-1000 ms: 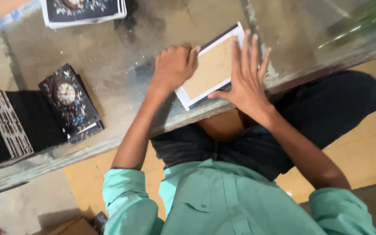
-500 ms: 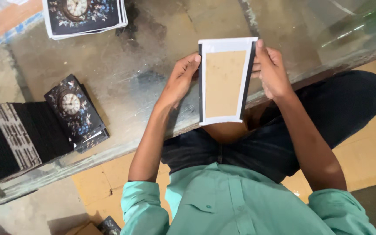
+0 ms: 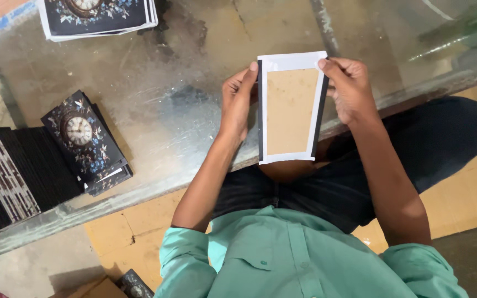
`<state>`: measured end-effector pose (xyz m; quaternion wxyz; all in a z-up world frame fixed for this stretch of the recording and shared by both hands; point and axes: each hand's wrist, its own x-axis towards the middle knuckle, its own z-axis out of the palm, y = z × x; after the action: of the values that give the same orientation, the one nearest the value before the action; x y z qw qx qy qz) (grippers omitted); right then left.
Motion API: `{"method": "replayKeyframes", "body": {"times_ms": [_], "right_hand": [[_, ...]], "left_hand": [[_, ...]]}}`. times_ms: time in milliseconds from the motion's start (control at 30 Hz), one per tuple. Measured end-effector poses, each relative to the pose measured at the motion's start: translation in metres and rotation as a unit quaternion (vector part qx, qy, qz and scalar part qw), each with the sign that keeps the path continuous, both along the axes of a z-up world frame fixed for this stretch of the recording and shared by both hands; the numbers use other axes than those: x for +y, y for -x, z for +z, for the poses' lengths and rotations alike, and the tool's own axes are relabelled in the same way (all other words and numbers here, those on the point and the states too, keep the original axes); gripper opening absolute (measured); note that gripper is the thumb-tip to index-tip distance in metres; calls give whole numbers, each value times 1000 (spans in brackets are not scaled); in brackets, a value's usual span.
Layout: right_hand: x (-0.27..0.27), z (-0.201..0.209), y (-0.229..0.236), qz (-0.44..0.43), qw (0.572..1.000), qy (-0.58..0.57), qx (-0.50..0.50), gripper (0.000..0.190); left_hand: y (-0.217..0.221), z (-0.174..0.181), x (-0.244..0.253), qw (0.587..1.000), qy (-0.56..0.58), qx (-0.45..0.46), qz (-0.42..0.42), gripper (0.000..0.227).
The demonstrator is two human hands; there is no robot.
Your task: The person sits on the floor and repeatedly places a white mat board into a black frame, presses the edges to secure it, and then sets the assembled frame aside. The person handles multiple frames one at a time, stacking them on the table.
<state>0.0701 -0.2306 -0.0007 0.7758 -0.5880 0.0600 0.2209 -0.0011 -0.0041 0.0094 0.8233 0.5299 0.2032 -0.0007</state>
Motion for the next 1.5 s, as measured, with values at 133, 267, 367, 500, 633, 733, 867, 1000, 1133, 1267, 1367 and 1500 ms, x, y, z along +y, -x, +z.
{"method": "replayKeyframes", "body": {"times_ms": [133,267,367,500,633,733,867,1000,1133,1267,1367,1500], "right_hand": [[0,5,4,14,1000,17,-11,13],[4,11,5,23,997,47,-54,12],[7,13,9,7,998,39,-54,11],[3,10,9,2,999,33,-41,11],[4,9,9,3,999,19,-48,12],[4,9,9,11,998,8,-53,12],[3,11,9,21,998,14,-54,14],[2,11,6,46,997,26,-53,16],[5,16,7,41,997,8,-57,16],[6,25,-2,74,990,15,-122,21],[11,22,-3,125,944,117,-281,26],[24,17,5,146,767,337,-526,15]], "left_hand": [[0,10,-6,999,30,20,18,38],[0,14,-12,999,16,-15,33,45],[5,10,-16,995,-76,-40,42,49],[7,-1,-20,992,-108,-48,47,44],[6,-3,-12,998,13,-35,42,33],[2,3,-7,998,48,-16,24,27],[-1,13,1,999,34,8,-8,23],[-6,18,12,995,-13,63,-79,18],[-4,23,24,989,-49,80,-112,17],[-7,30,44,984,-89,1,-156,19],[-5,32,56,935,-310,-29,-169,20],[-1,34,67,720,-630,-228,-182,29]]}}
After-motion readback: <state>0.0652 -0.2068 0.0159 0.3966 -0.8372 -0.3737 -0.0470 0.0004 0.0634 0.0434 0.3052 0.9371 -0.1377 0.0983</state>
